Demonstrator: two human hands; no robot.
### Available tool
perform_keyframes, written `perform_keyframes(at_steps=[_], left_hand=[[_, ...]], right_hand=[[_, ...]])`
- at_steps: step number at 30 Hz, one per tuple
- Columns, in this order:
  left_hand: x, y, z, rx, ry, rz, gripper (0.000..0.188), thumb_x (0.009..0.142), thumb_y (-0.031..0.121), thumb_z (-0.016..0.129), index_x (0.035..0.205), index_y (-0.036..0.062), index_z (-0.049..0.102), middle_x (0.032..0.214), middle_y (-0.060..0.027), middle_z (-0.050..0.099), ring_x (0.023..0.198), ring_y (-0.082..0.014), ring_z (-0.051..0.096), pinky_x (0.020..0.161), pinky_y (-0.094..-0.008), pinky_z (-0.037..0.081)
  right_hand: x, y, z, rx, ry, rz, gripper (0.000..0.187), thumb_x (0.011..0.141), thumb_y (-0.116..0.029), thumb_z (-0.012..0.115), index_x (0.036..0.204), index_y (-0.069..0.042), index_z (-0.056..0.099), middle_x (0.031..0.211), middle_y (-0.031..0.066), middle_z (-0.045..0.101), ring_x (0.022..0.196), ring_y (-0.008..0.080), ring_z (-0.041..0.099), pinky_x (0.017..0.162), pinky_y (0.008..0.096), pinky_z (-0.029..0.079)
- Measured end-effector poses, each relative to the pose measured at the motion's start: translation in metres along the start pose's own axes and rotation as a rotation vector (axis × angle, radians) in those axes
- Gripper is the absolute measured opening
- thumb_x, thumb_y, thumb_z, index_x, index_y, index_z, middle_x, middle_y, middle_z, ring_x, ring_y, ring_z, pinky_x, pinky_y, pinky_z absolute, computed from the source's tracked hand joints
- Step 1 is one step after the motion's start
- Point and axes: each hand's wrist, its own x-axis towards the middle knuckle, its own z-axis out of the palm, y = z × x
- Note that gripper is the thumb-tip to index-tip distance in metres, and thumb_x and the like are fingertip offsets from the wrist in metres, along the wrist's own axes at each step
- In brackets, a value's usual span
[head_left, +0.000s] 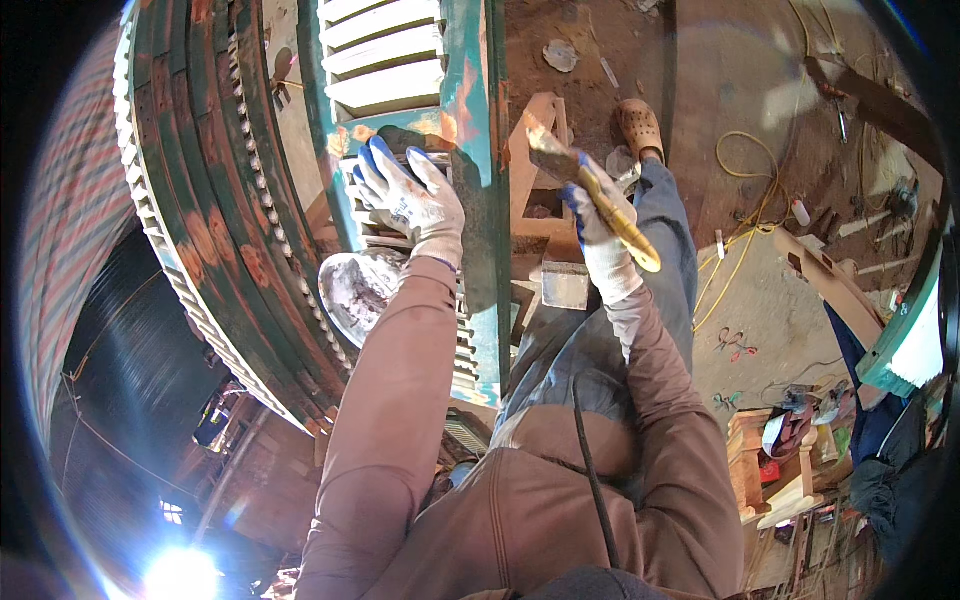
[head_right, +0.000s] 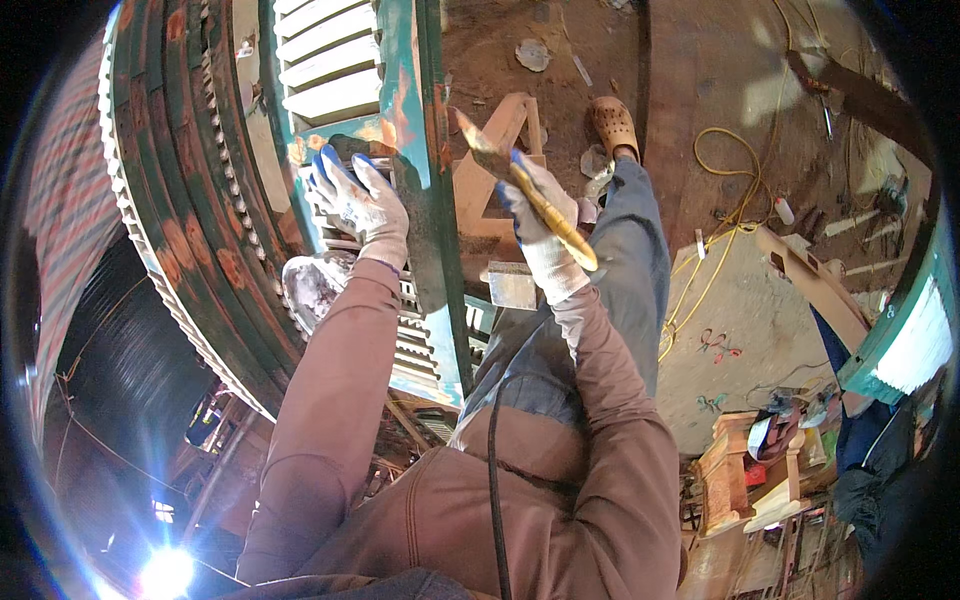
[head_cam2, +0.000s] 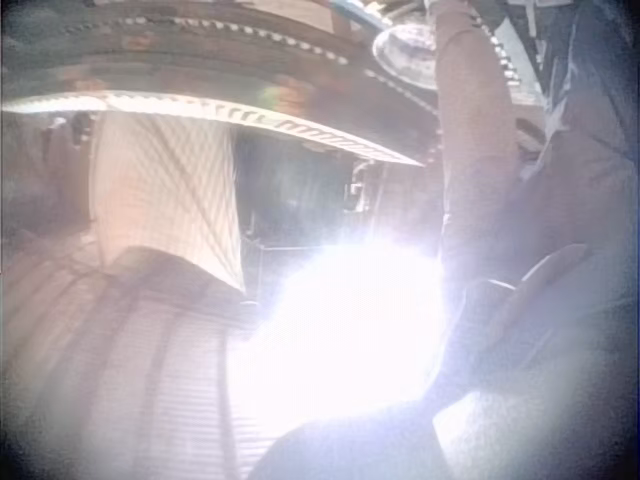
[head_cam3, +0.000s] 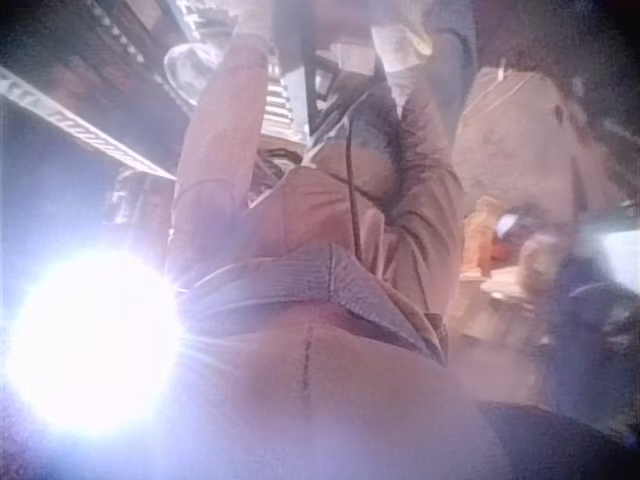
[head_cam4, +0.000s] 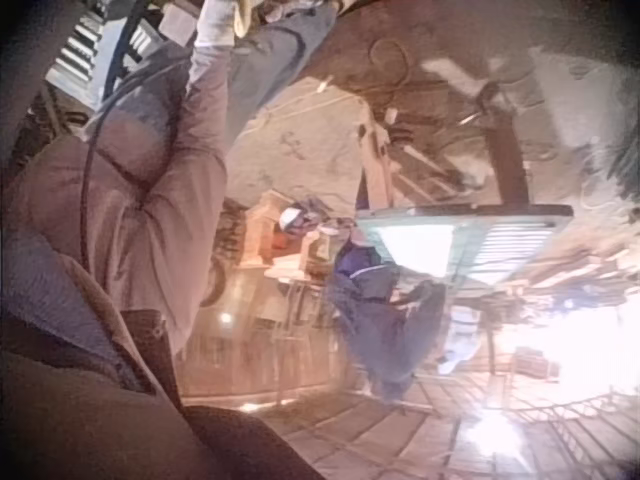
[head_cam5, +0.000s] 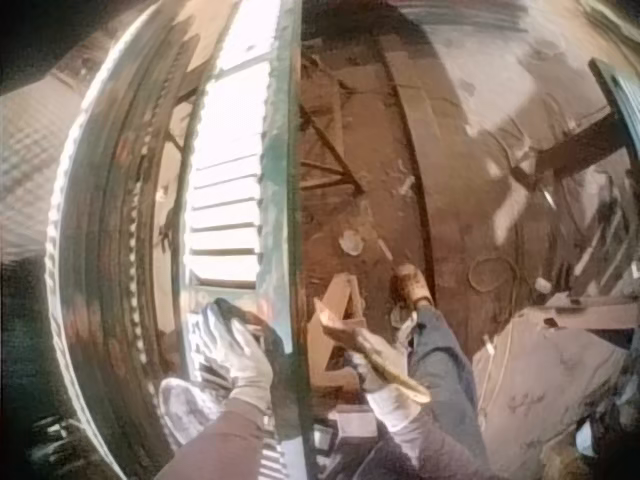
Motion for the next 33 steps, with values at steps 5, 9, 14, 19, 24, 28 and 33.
perform_keyframes(at_steps=[5, 9, 14, 19, 24, 28, 33], left_hand=[[-0.001, -0.002, 0.002, -0.013, 0.022, 0.016, 0.055, 0.101, 0.031, 0.050, 0.146, 0.0005, 0.042, 0.149, -0.0265, 0.040, 0.140, -0.0479, 0.032, 0.116, -0.0581, 0.023], [-0.001, -0.004, 0.005, 0.007, 0.014, 0.023, 0.055, 0.102, 0.031, 0.049, 0.146, 0.0003, 0.042, 0.149, -0.0269, 0.039, 0.140, -0.0477, 0.031, 0.117, -0.0572, 0.023], [0.000, -0.002, 0.005, -0.025, -0.018, 0.015, 0.057, 0.102, 0.033, 0.047, 0.147, -0.0021, 0.040, 0.151, -0.0274, 0.037, 0.142, -0.0469, 0.028, 0.118, -0.0570, 0.020], [-0.003, -0.013, 0.011, -0.052, -0.019, -0.008, 0.060, 0.103, 0.036, 0.046, 0.148, -0.0028, 0.038, 0.153, -0.0271, 0.035, 0.145, -0.0445, 0.024, 0.118, -0.0580, 0.015], [-0.002, -0.012, 0.012, 0.007, -0.008, -0.004, 0.058, 0.103, 0.036, 0.045, 0.148, 0.0001, 0.040, 0.153, -0.0251, 0.037, 0.144, -0.0432, 0.028, 0.118, -0.0563, 0.017], [-0.004, -0.014, 0.011, 0.049, 0.014, 0.022, 0.055, 0.104, 0.036, 0.043, 0.149, 0.0037, 0.042, 0.153, -0.0242, 0.038, 0.142, -0.0420, 0.031, 0.117, -0.0539, 0.020], [-0.003, -0.011, 0.012, -0.058, -0.008, 0.008, 0.060, 0.103, 0.038, 0.045, 0.147, -0.0023, 0.040, 0.152, -0.0248, 0.037, 0.144, -0.0451, 0.026, 0.118, -0.0597, 0.014]], right_hand=[[-0.005, 0.018, 0.001, 0.139, -0.109, -0.059, 0.033, 0.089, -0.006, 0.070, 0.121, 0.001, 0.066, 0.117, 0.0169, 0.071, 0.101, 0.0268, 0.072, 0.086, 0.0329, 0.056], [-0.005, 0.046, 0.005, 0.091, -0.198, -0.241, 0.043, 0.086, -0.009, 0.073, 0.127, -0.003, 0.064, 0.124, 0.0142, 0.069, 0.108, 0.0295, 0.070, 0.090, 0.0352, 0.056], [-0.009, 0.065, 0.008, 0.191, -0.307, -0.287, 0.051, 0.083, -0.011, 0.076, 0.131, -0.007, 0.062, 0.129, 0.0122, 0.067, 0.112, 0.0307, 0.068, 0.093, 0.0375, 0.055], [-0.018, 0.063, -0.016, 0.413, -0.518, -0.152, 0.050, 0.082, -0.009, 0.074, 0.131, -0.007, 0.062, 0.125, 0.0132, 0.068, 0.112, 0.0337, 0.067, 0.093, 0.0387, 0.054], [-0.027, 0.026, -0.033, 0.158, -0.305, -0.061, 0.037, 0.081, -0.008, 0.075, 0.118, -0.005, 0.069, 0.109, 0.0129, 0.073, 0.099, 0.0322, 0.071, 0.085, 0.0395, 0.056], [-0.001, -0.004, -0.036, -0.049, -0.121, -0.143, 0.035, 0.080, -0.008, 0.075, 0.115, -0.004, 0.069, 0.106, 0.0134, 0.073, 0.091, 0.0299, 0.072, 0.079, 0.0363, 0.058], [0.002, -0.021, -0.011, -0.174, -0.160, -0.208, 0.042, 0.079, -0.011, 0.073, 0.120, -0.005, 0.066, 0.113, 0.0111, 0.071, 0.092, 0.0263, 0.071, 0.075, 0.0344, 0.058]])
